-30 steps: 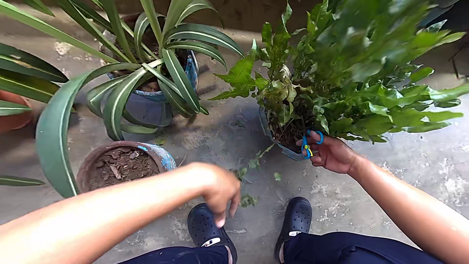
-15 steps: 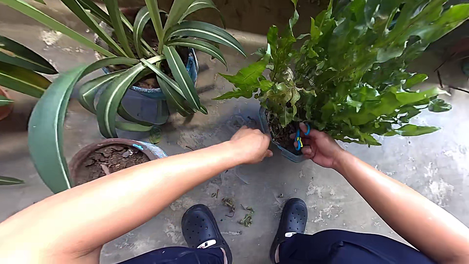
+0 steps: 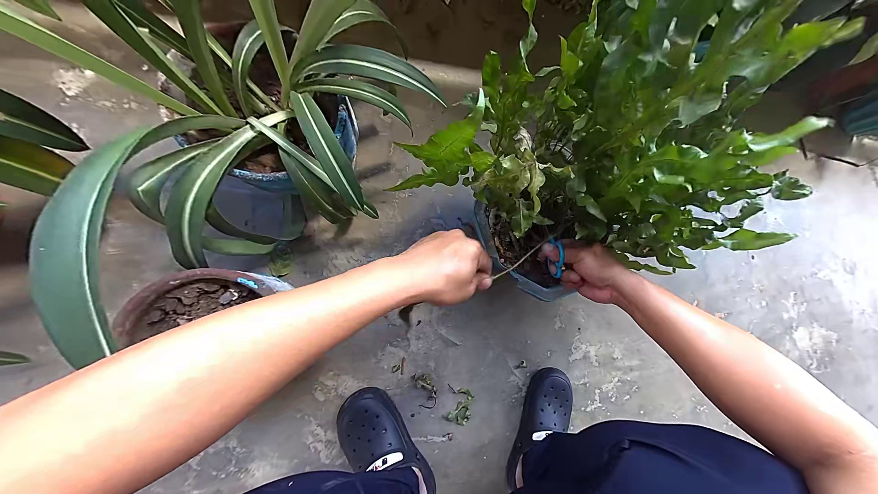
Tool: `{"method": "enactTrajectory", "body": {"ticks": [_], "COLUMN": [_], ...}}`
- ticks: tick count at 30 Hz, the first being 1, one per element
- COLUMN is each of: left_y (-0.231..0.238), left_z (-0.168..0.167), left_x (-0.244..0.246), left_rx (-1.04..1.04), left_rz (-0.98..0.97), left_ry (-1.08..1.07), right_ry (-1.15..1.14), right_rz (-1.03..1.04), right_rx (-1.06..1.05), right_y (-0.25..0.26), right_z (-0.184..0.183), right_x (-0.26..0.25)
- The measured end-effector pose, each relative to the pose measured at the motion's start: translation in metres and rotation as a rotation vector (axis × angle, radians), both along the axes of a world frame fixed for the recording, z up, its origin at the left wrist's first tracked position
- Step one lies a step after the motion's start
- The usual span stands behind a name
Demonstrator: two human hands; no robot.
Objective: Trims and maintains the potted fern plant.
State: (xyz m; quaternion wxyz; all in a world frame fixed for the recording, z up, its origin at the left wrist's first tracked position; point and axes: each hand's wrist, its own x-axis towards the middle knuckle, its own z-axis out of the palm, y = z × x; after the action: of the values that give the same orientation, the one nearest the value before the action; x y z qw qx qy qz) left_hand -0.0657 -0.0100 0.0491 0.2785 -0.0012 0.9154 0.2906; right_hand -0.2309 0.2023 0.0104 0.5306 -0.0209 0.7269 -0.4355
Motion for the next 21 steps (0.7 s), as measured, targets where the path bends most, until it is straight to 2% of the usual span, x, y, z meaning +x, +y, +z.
{"method": "enactTrajectory", "body": {"ticks": [3, 5, 7, 10, 13, 17, 21], "left_y": [-0.006, 0.0, 0.009, 0.024, 0.06, 0.112, 0.128], "left_z": [-0.012, -0.02, -0.026, -0.033, -0.034, -0.026, -0.036], "left_x": [0.032, 0.042, 0.04, 0.021, -0.018, -0.07, -0.094], "left_rx": [0.072, 0.018, -0.061, 0.09, 0.301, 0.436, 0.427], "left_rz": [-0.206, -0.34, -0.372, -0.262, -0.159, 0.115, 0.425], "left_ry": [-0.308, -0.515, -0.499, -0.183, 0.038, -0.042, 0.053], "right_ry": [-0.061, -0.186, -0.292, -0.292, -0.128, 0.037, 0.112], "right_rz": [0.249, 0.457, 0.675, 0.867, 0.903, 0.853, 1.013], "right_rx": [0.045, 0.044, 0.064, 0.189, 0.346, 0.419, 0.537], "right_y": [0.014, 0.029, 0.046, 0.068, 0.085, 0.096, 0.093], "right_z": [0.011, 0.018, 0.021, 0.017, 0.015, 0.02, 0.022], "right_x": [0.01, 0.016, 0.015, 0.007, -0.006, -0.029, -0.036]}}
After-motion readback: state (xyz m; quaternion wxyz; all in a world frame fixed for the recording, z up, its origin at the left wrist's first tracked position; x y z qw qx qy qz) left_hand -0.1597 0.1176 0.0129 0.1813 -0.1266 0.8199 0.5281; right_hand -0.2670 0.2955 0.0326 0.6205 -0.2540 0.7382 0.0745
